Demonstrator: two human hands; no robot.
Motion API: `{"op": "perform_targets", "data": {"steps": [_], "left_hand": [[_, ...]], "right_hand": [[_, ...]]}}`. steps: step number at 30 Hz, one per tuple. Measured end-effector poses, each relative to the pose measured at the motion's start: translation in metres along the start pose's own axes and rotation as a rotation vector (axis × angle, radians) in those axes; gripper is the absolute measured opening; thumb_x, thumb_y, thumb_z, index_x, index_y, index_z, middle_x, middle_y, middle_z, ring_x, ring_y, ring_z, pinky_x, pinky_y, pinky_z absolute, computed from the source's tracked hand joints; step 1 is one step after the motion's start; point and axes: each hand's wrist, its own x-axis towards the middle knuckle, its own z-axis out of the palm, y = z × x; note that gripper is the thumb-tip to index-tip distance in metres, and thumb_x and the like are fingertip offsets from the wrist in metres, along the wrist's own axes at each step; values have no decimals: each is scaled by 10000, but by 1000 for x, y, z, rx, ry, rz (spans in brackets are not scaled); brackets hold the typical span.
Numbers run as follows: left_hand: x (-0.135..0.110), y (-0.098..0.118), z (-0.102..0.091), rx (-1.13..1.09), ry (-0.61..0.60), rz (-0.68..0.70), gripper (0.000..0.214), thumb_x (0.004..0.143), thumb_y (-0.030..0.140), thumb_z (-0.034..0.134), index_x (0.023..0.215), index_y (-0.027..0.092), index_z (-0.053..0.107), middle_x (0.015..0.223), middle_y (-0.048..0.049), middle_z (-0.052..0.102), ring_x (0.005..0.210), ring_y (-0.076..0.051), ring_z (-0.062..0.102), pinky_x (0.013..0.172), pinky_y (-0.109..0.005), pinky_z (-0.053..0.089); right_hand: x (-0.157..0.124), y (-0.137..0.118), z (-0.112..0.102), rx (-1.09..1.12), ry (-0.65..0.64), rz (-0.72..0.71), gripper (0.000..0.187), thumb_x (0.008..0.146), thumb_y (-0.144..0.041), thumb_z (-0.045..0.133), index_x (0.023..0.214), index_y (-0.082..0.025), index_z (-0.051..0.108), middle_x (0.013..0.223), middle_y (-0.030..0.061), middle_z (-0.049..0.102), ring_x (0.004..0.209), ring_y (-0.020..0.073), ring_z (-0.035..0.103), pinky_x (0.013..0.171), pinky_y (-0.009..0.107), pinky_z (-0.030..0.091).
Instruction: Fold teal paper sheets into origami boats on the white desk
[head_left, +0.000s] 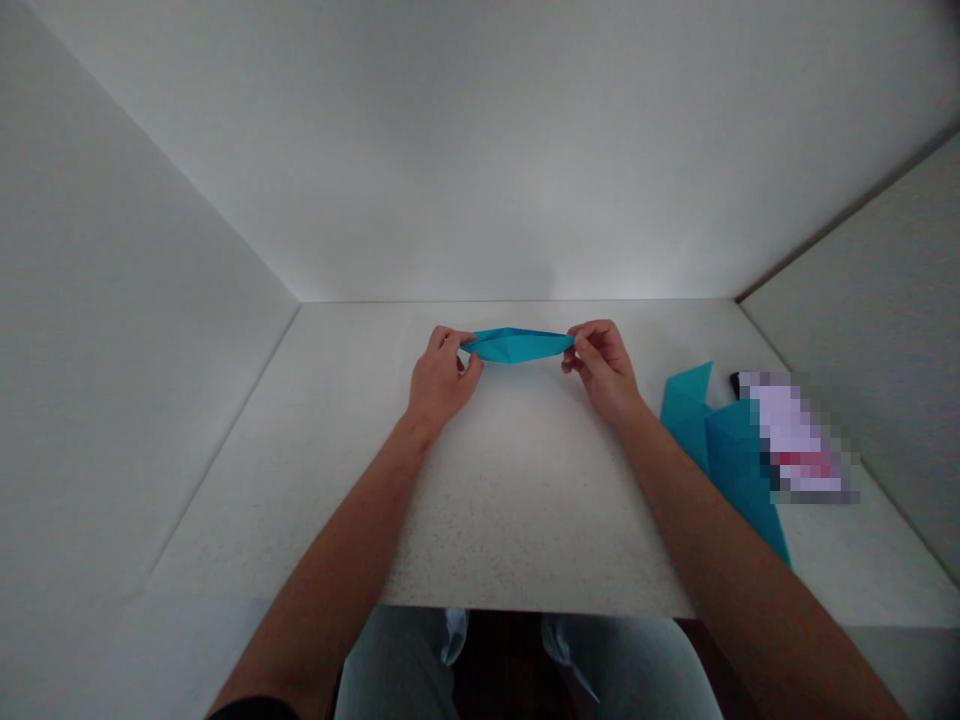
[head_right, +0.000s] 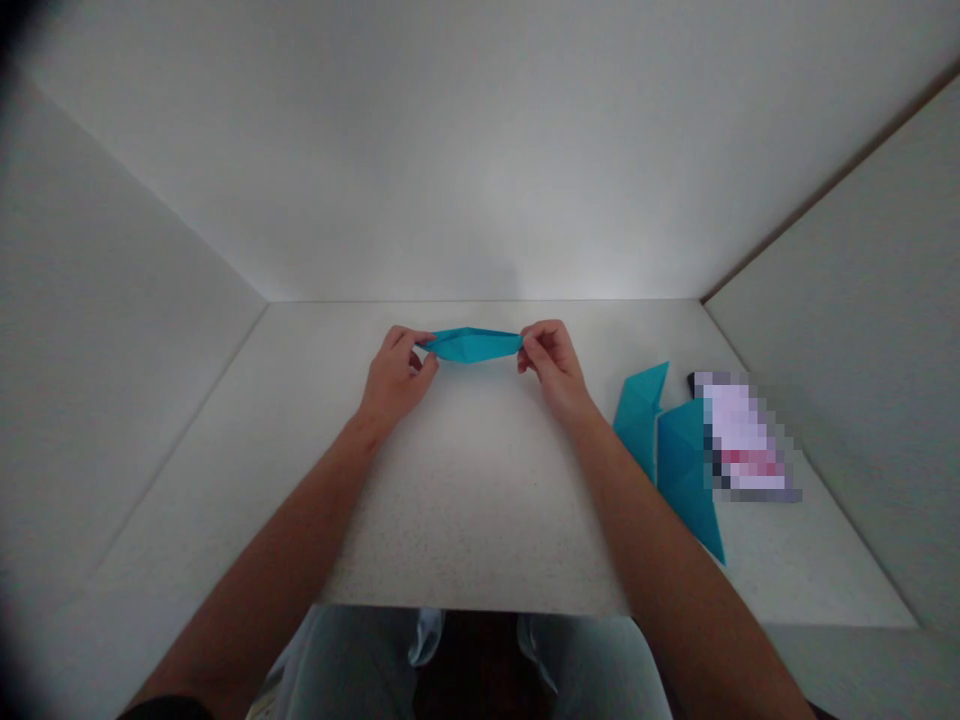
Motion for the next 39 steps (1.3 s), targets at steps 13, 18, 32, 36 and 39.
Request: {"op": "perform_targets", "data": {"steps": [13, 18, 32, 36, 39], "left_hand": [[-4, -1, -3, 264, 22, 153, 473, 949, 500, 790, 1379, 321, 709, 1188, -72, 600, 944, -214, 672, 847, -349, 580], [-3, 0, -5, 260, 5, 203, 351, 971, 381, 762, 1313, 307, 735, 1239, -68, 599, 956, -213, 677, 849, -350, 572], [-1, 3, -8, 256, -177, 366, 221, 901, 196, 661, 1015, 319, 804, 1095, -33, 814, 1177, -285, 660, 1186, -567, 335], [-3, 2, -8, 233, -271, 414, 256, 879, 199, 666, 1013, 345, 827, 1090, -30, 825, 1217, -293, 647, 1207, -600, 293], [-4, 2, -8, 212, -272, 430, 222, 865, 212, 684, 946, 352, 836, 1031, -21, 826, 1231, -301, 639, 1218, -619, 263]], "right_hand": [[0, -2, 2, 24, 8, -36, 218, 914, -425, 600, 820, -274, 474, 867, 24, 561, 748, 199, 574, 641, 354, 579], [-1, -2, -1, -61, 17, -63, 325, 953, -492, 637, 752, -265, 520, 764, 3, 517, 688, 180, 541, 621, 324, 541], [-2, 8, -6, -631, 98, -160, 189, 933, -406, 721, 822, -260, 676, 799, 16, 627, 783, 223, 574, 779, 402, 508], [-4, 10, -6, -877, 22, -246, 125, 943, -376, 737, 948, -288, 827, 843, 65, 657, 893, 292, 577, 866, 493, 495], [-6, 9, -3, -999, -55, -263, 168, 960, -344, 734, 1072, -327, 858, 892, 82, 699, 942, 310, 563, 869, 501, 463]]}}
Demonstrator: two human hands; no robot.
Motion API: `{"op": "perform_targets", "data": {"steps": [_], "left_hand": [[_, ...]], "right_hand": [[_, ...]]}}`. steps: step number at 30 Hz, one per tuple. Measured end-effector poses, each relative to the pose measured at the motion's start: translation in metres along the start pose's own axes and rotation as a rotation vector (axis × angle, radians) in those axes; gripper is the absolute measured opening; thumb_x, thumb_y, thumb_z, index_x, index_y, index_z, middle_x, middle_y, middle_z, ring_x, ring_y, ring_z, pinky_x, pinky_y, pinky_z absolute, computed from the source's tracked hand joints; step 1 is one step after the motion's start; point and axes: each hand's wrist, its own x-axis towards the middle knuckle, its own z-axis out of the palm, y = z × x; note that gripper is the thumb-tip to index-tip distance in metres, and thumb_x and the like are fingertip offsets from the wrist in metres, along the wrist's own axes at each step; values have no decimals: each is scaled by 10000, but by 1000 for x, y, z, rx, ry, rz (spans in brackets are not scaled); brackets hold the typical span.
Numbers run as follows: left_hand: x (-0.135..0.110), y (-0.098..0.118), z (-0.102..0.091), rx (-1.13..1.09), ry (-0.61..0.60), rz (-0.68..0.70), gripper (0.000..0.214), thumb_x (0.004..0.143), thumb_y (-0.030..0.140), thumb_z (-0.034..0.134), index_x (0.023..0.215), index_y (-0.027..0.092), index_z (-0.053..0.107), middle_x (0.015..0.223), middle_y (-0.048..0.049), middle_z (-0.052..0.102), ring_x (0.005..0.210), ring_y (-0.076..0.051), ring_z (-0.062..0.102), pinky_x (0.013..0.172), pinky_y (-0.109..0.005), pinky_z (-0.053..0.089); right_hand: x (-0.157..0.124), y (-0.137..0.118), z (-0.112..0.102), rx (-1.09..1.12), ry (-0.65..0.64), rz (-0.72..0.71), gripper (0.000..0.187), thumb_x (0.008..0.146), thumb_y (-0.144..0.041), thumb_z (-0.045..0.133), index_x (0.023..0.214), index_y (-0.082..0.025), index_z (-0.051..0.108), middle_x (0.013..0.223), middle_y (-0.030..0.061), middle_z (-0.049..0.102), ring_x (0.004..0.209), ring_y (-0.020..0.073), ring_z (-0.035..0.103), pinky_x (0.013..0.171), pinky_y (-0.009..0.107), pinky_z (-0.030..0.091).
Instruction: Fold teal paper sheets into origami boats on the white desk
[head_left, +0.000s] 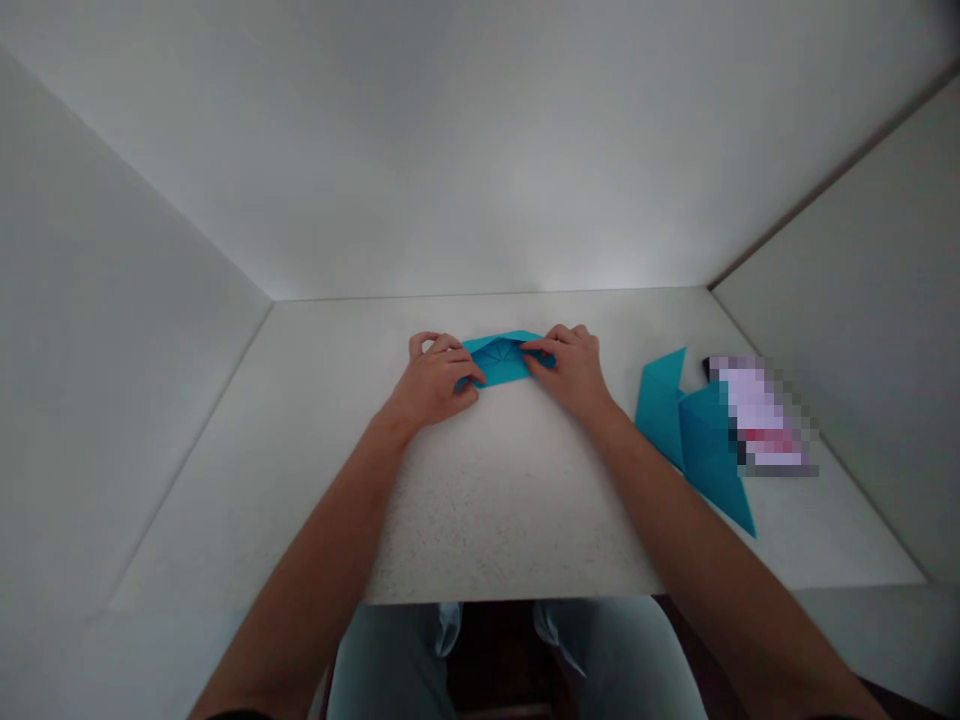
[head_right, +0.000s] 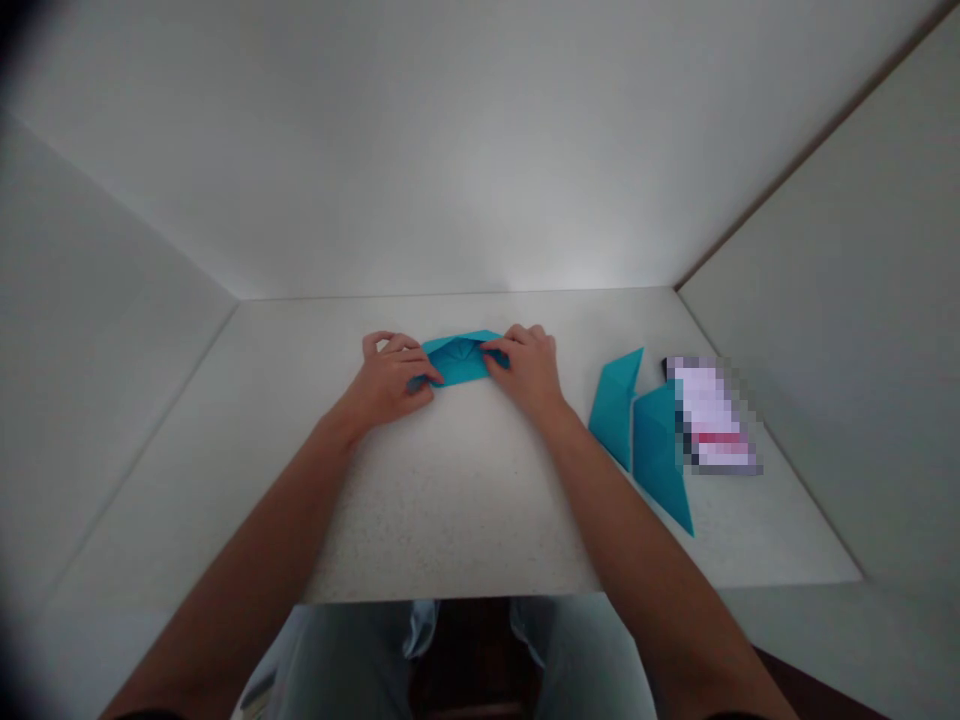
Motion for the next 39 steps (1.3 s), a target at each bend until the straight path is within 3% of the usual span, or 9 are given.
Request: {"op": "perform_targets", "data": {"steps": [3, 5, 10, 15, 23, 29, 33, 36, 39], "left_hand": [[-1, 2, -1, 11, 72, -29, 163, 929, 289, 687, 878, 339, 834, 1022, -32, 813, 1262, -318, 624, 1226, -641, 235], [-1, 2, -1, 38, 137, -72, 190, 981, 345, 674, 888, 329, 839, 1162, -56, 791, 1319, -330, 603, 1230, -643, 240], [0, -5, 4, 48, 142, -100, 265, 996, 338, 686, 1232, 305, 802, 1611, -125, 569, 1455, -343, 553, 1207, -580, 358], [3, -9, 7, -13, 56, -93, 447, 964, 307, 713, 1409, 269, 699, 1428, -107, 727, 1316, -292, 681, 1128, -478, 485], [3, -1, 14, -180, 148, 58, 386, 950, 390, 736, 1318, 275, 734, 1296, -68, 764, 1172, -237, 742, 1051, -394, 598], [3, -5, 18, -228, 191, -1, 414, 945, 332, 736, 1353, 265, 704, 1300, -64, 746, 1177, -218, 737, 1022, -349, 627], [3, -4, 18, -232, 194, -1, 459, 917, 265, 738, 1374, 263, 689, 1331, -64, 731, 1226, -223, 722, 1065, -357, 614], [3, -3, 18, -242, 194, -7, 456, 916, 217, 712, 1370, 257, 693, 1331, -67, 729, 1218, -219, 723, 1060, -355, 617], [4, -4, 19, -263, 185, 9, 488, 895, 196, 724, 1379, 254, 693, 1332, -73, 725, 1215, -222, 721, 1050, -357, 622]], "right_hand": [[-1, -7, -1, -65, -116, -31, 236, 980, -290, 714, 1166, -343, 850, 1005, 89, 746, 1006, 316, 570, 886, 499, 434], [-1, -12, -3, -81, -178, -56, 242, 991, -273, 699, 1172, -336, 848, 1096, 89, 766, 1048, 317, 586, 899, 499, 423], [0, -20, -6, -36, -228, -130, 196, 1024, -315, 669, 1120, -315, 839, 1346, 61, 773, 1177, 324, 625, 968, 526, 420], [0, -21, -6, -25, -202, -101, 169, 1028, -340, 662, 985, -269, 809, 1421, 67, 748, 1201, 325, 663, 993, 519, 441], [0, -23, -6, -68, -161, 34, 230, 1017, -379, 658, 1176, -240, 749, 1311, 120, 762, 1232, 354, 650, 1050, 524, 403], [1, -28, -11, -50, -133, 2, 420, 1055, -408, 582, 1432, -233, 638, 1341, 158, 706, 1248, 357, 628, 1012, 493, 446], [2, -29, -14, -14, -111, -27, 450, 1042, -375, 590, 1471, -240, 622, 1302, 149, 719, 1175, 349, 658, 993, 493, 460], [3, -28, -14, 41, -100, -31, 399, 1037, -336, 598, 1420, -235, 643, 1262, 129, 753, 1084, 319, 693, 979, 472, 474], [3, -26, -11, 34, -137, -59, 218, 1055, -330, 585, 1195, -253, 733, 1172, 105, 773, 1034, 292, 701, 925, 435, 490]]}}
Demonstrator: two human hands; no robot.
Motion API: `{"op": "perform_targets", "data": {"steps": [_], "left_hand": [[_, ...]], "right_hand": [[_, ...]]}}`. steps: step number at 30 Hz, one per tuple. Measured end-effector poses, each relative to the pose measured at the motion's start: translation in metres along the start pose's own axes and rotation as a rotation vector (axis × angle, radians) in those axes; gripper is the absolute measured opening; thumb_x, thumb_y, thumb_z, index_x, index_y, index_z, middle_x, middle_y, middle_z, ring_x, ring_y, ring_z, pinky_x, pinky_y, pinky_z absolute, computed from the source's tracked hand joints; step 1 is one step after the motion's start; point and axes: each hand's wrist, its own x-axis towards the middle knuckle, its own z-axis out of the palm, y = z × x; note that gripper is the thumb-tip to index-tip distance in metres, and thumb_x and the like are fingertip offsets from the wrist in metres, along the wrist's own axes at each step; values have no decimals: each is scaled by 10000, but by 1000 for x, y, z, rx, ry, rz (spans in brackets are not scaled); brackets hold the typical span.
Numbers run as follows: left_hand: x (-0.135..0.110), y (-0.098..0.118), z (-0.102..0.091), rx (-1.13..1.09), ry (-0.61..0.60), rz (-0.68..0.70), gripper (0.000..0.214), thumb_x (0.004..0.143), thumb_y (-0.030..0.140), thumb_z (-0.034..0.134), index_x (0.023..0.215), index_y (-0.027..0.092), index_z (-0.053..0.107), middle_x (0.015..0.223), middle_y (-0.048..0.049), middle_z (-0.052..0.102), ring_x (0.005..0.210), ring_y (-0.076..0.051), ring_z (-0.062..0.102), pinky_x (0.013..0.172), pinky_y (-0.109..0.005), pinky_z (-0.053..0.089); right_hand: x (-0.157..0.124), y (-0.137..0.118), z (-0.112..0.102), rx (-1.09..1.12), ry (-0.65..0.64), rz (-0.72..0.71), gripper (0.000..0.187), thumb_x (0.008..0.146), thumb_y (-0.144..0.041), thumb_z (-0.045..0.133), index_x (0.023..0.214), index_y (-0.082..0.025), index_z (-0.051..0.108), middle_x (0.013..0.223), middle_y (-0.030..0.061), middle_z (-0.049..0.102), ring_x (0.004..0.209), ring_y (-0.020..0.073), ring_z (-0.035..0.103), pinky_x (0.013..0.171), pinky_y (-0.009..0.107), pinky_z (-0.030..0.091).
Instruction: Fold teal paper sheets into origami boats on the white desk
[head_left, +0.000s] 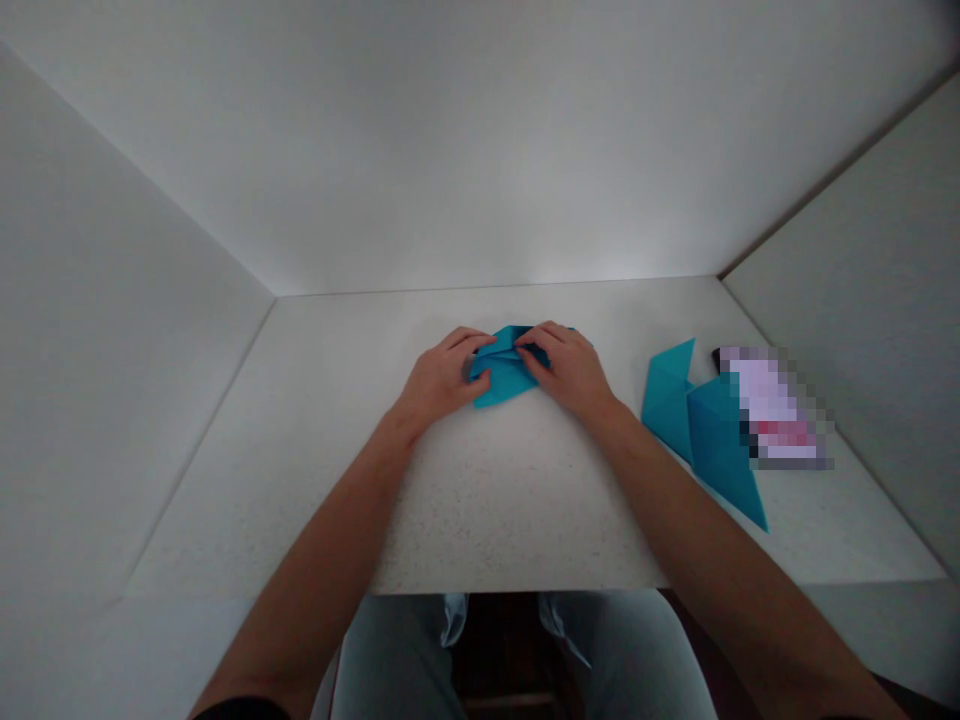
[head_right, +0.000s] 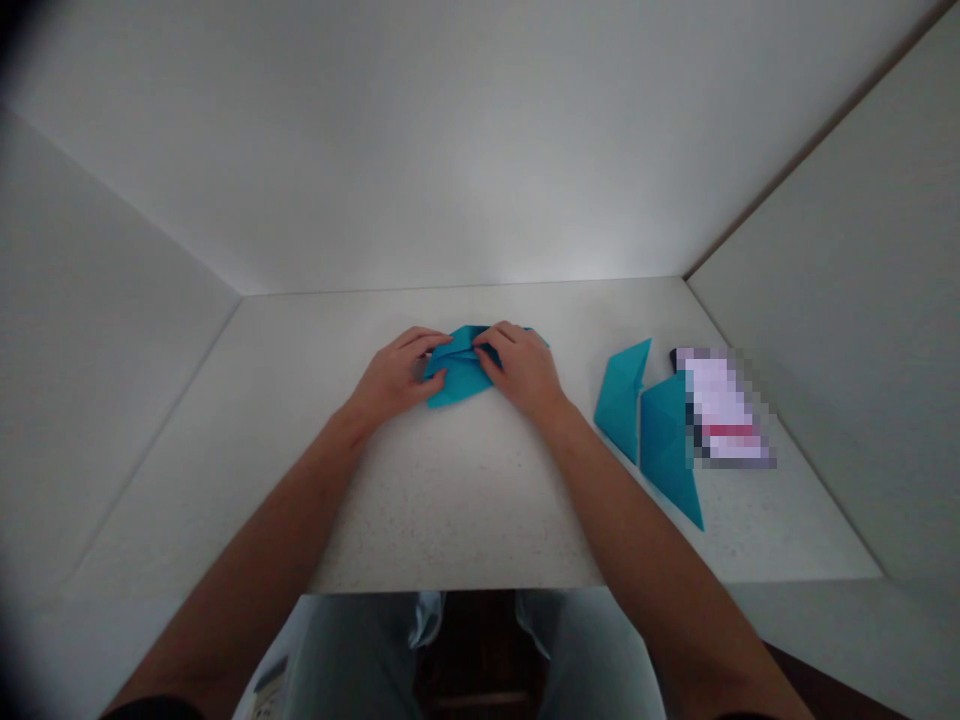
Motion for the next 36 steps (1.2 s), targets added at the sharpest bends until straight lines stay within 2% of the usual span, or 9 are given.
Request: {"op": "perform_targets", "data": {"steps": [4, 8, 14, 17, 22, 26, 29, 32, 36], "left_hand": [[0, -2, -1, -31, -42, 50, 563, 869, 193, 770, 1419, 260, 672, 1368, -77, 704, 1249, -230, 707, 1073, -371, 611], [0, 0, 0, -25, -66, 72, 566, 880, 173, 758, 1429, 263, 661, 1387, -76, 690, 1250, -223, 706, 1058, -361, 616], [1, 8, 6, 28, -73, 61, 545, 879, 113, 709, 1398, 271, 663, 1384, -72, 694, 1238, -216, 710, 1016, -351, 633], [0, 10, 3, 76, -63, 49, 435, 909, 137, 701, 1327, 262, 689, 1397, -77, 690, 1196, -212, 727, 956, -336, 645], [-1, 8, -6, 236, -54, -4, 161, 922, 219, 763, 1083, 216, 752, 1415, -95, 666, 971, -173, 765, 768, -275, 628], [0, 4, -11, 300, -73, -7, 41, 916, 240, 786, 948, 215, 789, 1380, -76, 700, 918, -167, 771, 742, -273, 621], [0, 0, -15, 304, -87, 11, 61, 928, 252, 780, 963, 252, 831, 1405, -50, 719, 933, -172, 787, 755, -279, 631], [-1, -1, -17, 297, -73, 41, 98, 943, 276, 776, 996, 293, 857, 1460, -28, 714, 969, -179, 803, 759, -283, 639], [0, 5, -12, 328, -81, 68, 73, 931, 292, 801, 955, 316, 865, 1424, -6, 751, 1008, -221, 804, 824, -351, 663]], "right_hand": [[0, 3, 3, -57, -41, 16, 109, 1003, -279, 648, 1060, -257, 739, 1055, 79, 768, 943, 271, 691, 858, 408, 487], [1, 0, 5, -22, -10, 71, 199, 948, -249, 676, 1146, -264, 689, 1052, 62, 734, 880, 250, 670, 786, 366, 490], [4, -6, 2, -42, 40, 28, 320, 912, -193, 656, 1227, -247, 670, 1155, 125, 682, 1064, 330, 655, 944, 464, 520], [3, -5, 2, -23, 59, 27, 302, 909, -184, 657, 1205, -244, 675, 1167, 125, 665, 1074, 324, 651, 960, 463, 526], [1, 2, 7, -28, 5, 25, 169, 949, -252, 680, 1103, -258, 749, 1110, 101, 707, 1027, 293, 668, 884, 416, 537], [0, 9, 11, -31, -37, 8, 165, 999, -299, 671, 1042, -274, 828, 1095, 87, 777, 1035, 293, 695, 920, 442, 550], [1, 11, 11, -35, -44, -6, 186, 1003, -338, 687, 1007, -277, 863, 1142, 96, 791, 1055, 303, 705, 956, 480, 561], [1, 9, 8, -38, -37, -34, 215, 1010, -353, 675, 968, -271, 870, 1278, 104, 777, 1125, 319, 691, 1011, 520, 559], [0, 5, 5, -61, -28, -36, 238, 1021, -352, 643, 937, -274, 853, 1436, 83, 729, 1246, 354, 661, 1050, 586, 524]]}}
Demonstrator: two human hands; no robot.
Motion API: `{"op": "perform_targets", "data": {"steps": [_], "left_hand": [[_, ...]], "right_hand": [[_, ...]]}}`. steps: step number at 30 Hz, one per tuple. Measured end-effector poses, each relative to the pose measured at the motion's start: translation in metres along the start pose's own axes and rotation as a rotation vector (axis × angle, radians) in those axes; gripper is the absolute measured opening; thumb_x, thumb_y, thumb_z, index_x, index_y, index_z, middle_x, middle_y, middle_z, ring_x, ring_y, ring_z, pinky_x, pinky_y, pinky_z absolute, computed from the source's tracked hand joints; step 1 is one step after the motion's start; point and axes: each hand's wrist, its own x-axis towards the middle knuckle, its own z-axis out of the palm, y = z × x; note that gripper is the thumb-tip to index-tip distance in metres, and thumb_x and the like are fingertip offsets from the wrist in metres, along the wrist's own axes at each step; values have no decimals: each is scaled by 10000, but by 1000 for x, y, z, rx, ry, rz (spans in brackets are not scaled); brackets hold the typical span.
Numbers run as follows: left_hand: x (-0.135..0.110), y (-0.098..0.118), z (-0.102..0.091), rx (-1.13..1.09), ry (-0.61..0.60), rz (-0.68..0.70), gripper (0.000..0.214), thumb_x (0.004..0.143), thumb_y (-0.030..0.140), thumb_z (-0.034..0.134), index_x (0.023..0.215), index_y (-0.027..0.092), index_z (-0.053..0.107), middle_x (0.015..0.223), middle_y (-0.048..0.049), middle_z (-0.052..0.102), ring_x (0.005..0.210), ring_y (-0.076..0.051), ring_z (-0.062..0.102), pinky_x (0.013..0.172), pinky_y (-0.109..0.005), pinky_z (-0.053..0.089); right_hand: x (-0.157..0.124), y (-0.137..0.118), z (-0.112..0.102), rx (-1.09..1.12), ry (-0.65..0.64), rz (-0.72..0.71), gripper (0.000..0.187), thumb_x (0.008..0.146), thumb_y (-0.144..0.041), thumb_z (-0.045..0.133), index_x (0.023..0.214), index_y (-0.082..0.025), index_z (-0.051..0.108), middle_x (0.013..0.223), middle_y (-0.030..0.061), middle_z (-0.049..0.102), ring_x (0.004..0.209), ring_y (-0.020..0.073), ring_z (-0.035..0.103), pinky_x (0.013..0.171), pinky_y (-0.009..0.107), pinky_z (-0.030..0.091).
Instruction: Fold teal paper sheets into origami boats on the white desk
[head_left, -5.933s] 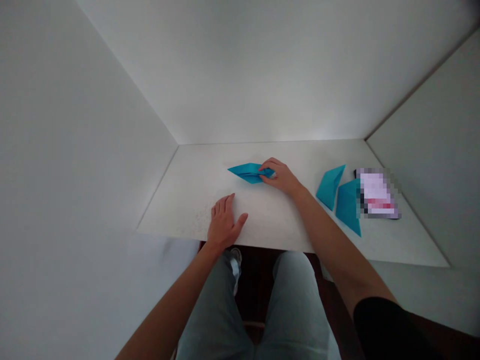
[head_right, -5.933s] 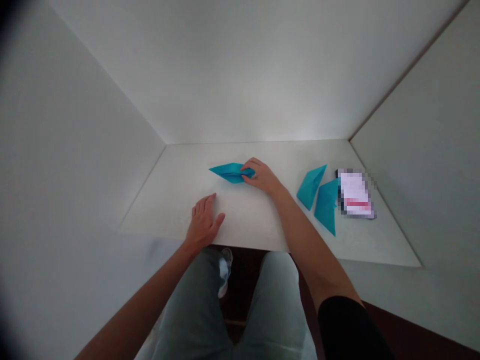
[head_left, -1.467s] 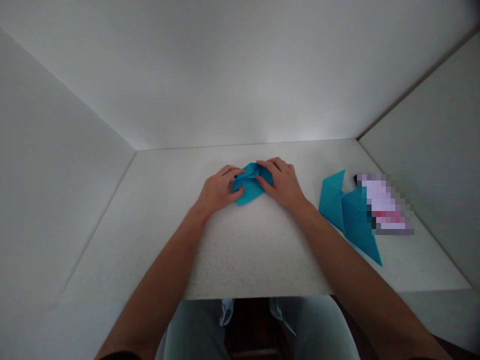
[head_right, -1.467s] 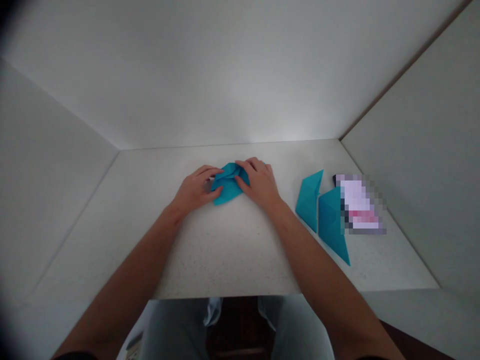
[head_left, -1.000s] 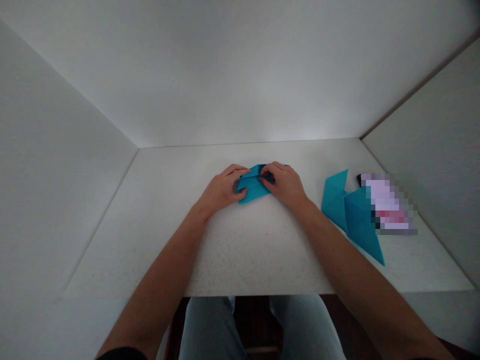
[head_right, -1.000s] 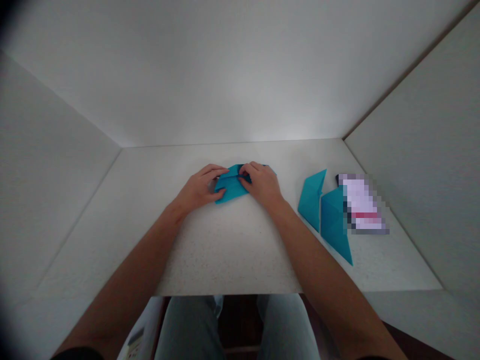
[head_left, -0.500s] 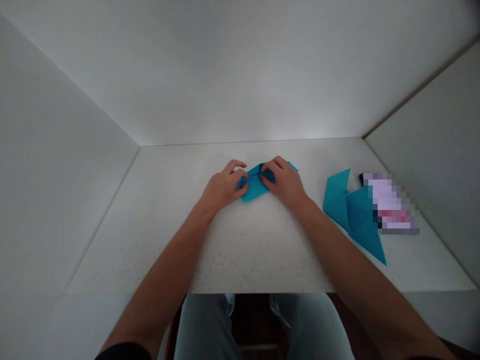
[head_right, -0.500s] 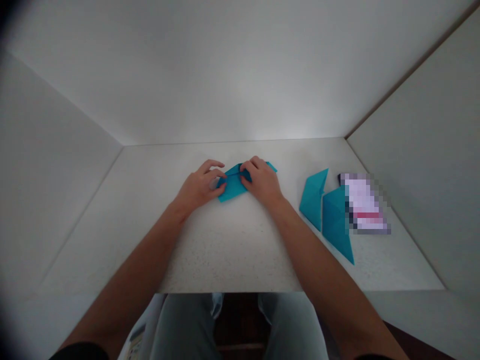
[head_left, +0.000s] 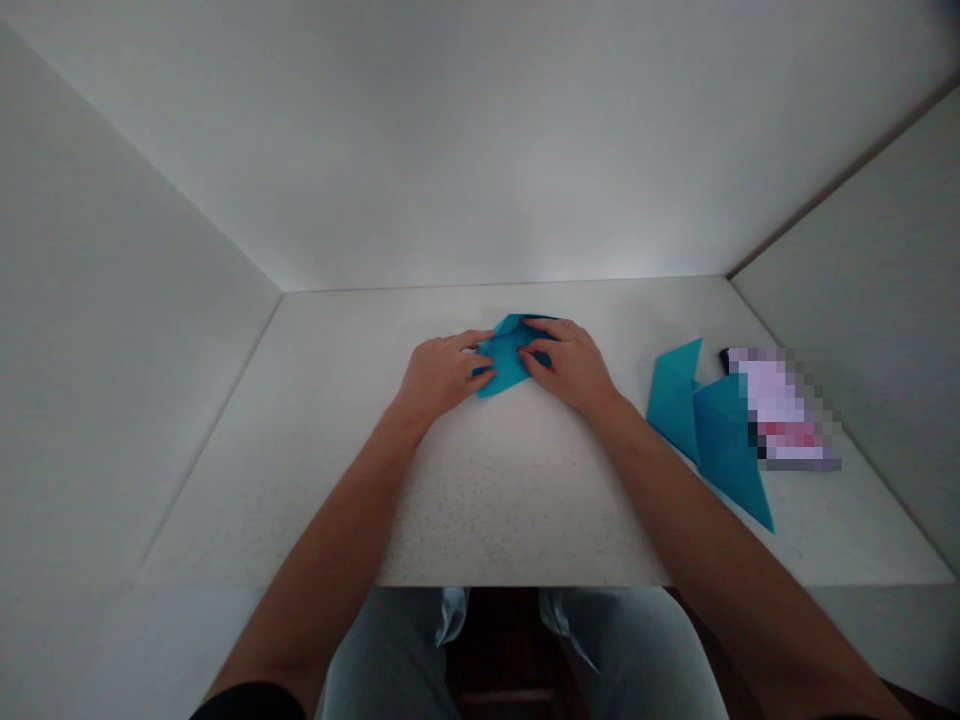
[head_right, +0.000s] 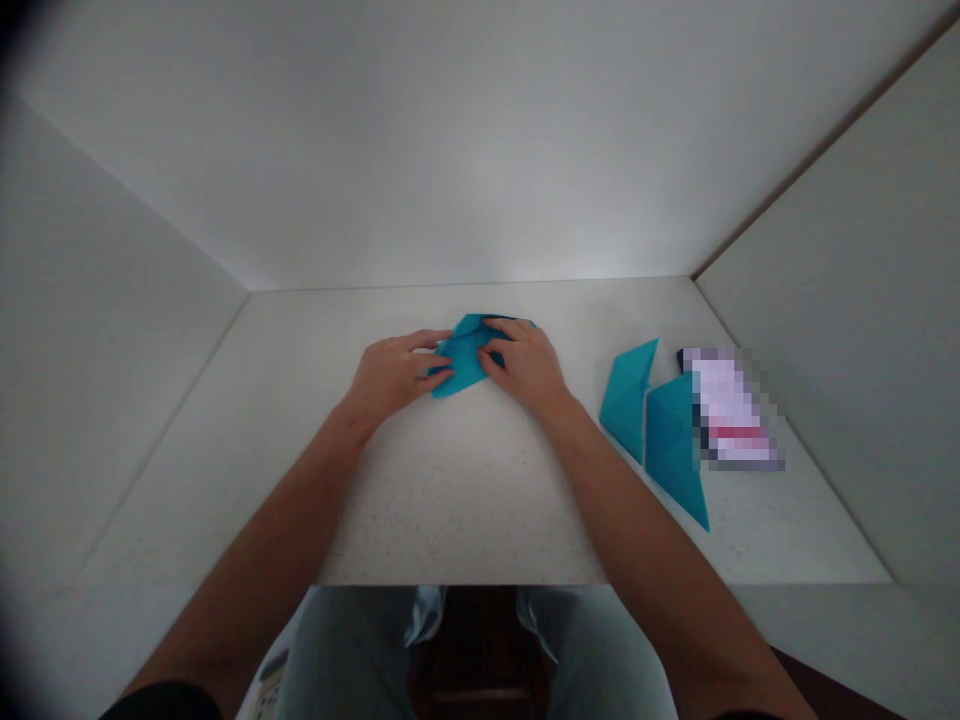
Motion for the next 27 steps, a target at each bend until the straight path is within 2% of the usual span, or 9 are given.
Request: {"op": "perform_targets", "data": {"steps": [2, 6, 10, 12, 15, 19, 22, 24, 27], "left_hand": [[1, 5, 2, 17, -3, -27, 102, 918, 262, 807, 979, 321, 864, 1418, -7, 756, 1031, -249, 798, 846, -390, 670], [1, 9, 4, 13, 12, -161, 291, 902, 207, 795, 1173, 305, 836, 1520, -41, 684, 1018, -264, 792, 803, -396, 675], [1, 5, 3, -5, 25, -228, 147, 963, 200, 726, 1035, 261, 839, 1375, -60, 746, 958, -239, 786, 782, -372, 662], [1, 5, 2, -17, 60, -210, 145, 1000, 206, 691, 977, 250, 827, 1294, -67, 772, 1034, -249, 776, 824, -372, 656], [3, 8, -1, -69, 126, -117, 131, 1034, 238, 675, 992, 244, 799, 1301, -77, 771, 1170, -256, 740, 941, -390, 633], [5, 15, -1, -200, 191, -39, 132, 1082, 288, 624, 1058, 234, 742, 1195, -72, 791, 1111, -214, 747, 1006, -375, 602], [5, 15, 3, -328, 296, -146, 150, 1112, 325, 568, 1117, 228, 681, 1133, -70, 788, 1051, -191, 758, 971, -351, 610], [5, 13, 5, -426, 393, -251, 156, 1122, 364, 549, 1149, 231, 627, 1132, -71, 781, 1016, -182, 765, 936, -339, 618], [6, 8, 8, -508, 534, -386, 206, 1124, 447, 552, 1161, 244, 558, 1024, -51, 754, 921, -172, 756, 836, -299, 609]], "right_hand": [[0, -1, -1, -13, 1, 8, 236, 1023, -357, 636, 949, -266, 841, 1481, 87, 706, 1289, 366, 649, 1064, 604, 494], [-1, -1, 0, -20, -3, 12, 226, 1030, -349, 625, 960, -253, 817, 1448, 106, 725, 1285, 342, 657, 1129, 588, 406], [-1, -3, 0, -20, -13, 8, 216, 1036, -348, 612, 975, -258, 799, 1348, 92, 769, 1227, 317, 666, 1107, 560, 360], [-1, -4, -1, -24, -17, 10, 217, 1033, -347, 611, 964, -253, 795, 1295, 91, 780, 1168, 312, 667, 1059, 546, 360], [-1, -5, -2, -40, -7, 22, 210, 1017, -356, 634, 943, -252, 800, 1216, 95, 777, 1098, 313, 645, 982, 524, 364], [-1, -4, -3, -65, -17, 27, 204, 997, -365, 660, 922, -256, 815, 1152, 100, 747, 1053, 316, 610, 924, 504, 369], [-1, -3, -4, -72, -17, 35, 164, 970, -359, 684, 928, -262, 809, 1081, 106, 706, 1047, 330, 587, 925, 504, 382], [-1, -4, -6, -64, 29, 59, 148, 959, -370, 693, 1000, -267, 790, 1078, 114, 676, 1064, 351, 570, 943, 516, 395], [-1, -6, -9, -60, 152, 128, 292, 951, -433, 702, 1183, -256, 720, 1190, 155, 636, 1135, 402, 537, 975, 555, 411]]}}
